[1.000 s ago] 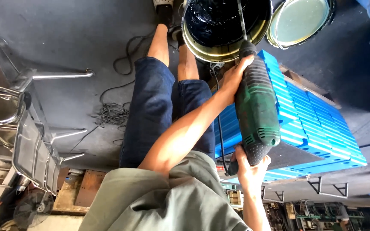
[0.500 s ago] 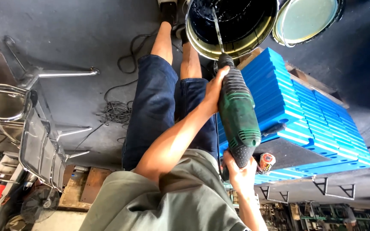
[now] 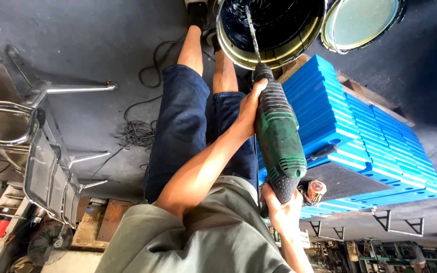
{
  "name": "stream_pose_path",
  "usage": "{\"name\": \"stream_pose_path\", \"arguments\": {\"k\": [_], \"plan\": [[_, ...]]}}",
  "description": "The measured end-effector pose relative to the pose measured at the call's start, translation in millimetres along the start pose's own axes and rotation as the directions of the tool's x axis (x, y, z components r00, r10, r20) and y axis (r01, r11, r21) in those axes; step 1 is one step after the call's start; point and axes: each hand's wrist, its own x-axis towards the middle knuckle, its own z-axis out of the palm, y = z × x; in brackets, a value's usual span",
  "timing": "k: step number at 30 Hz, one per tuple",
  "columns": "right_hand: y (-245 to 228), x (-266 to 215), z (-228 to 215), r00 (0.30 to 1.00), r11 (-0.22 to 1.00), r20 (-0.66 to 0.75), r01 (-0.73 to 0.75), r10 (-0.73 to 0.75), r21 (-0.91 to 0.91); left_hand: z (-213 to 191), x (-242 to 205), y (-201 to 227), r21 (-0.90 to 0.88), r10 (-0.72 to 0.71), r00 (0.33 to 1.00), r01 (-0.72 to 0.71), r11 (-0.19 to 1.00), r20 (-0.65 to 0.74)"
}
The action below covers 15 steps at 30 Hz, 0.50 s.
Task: Stirring a large bucket of black paint or resin using a power mixer tool.
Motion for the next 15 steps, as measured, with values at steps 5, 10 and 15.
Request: {"name": "stream_pose_path", "arguments": {"k": [5, 10, 15], "plan": [[3, -4, -2, 0.998, 0.993, 0.003, 0.064, -0.064, -0.102, -3, -8, -1, 0.015, 0.015, 1.000, -0.015, 1.000, -0.021], [-21, -8, 2, 1.000, 0.986, -0.013, -0.030, 0.028, -0.167, 0, -20, 6, -0.073, -0.061, 0.997, 0.064, 0.995, 0.039], [-28, -4, 5, 1.000, 0.990, -0.003, -0.028, 0.028, -0.137, 8, -27, 18, -0.061, -0.072, 0.997, 0.072, 0.996, -0.002]]}}
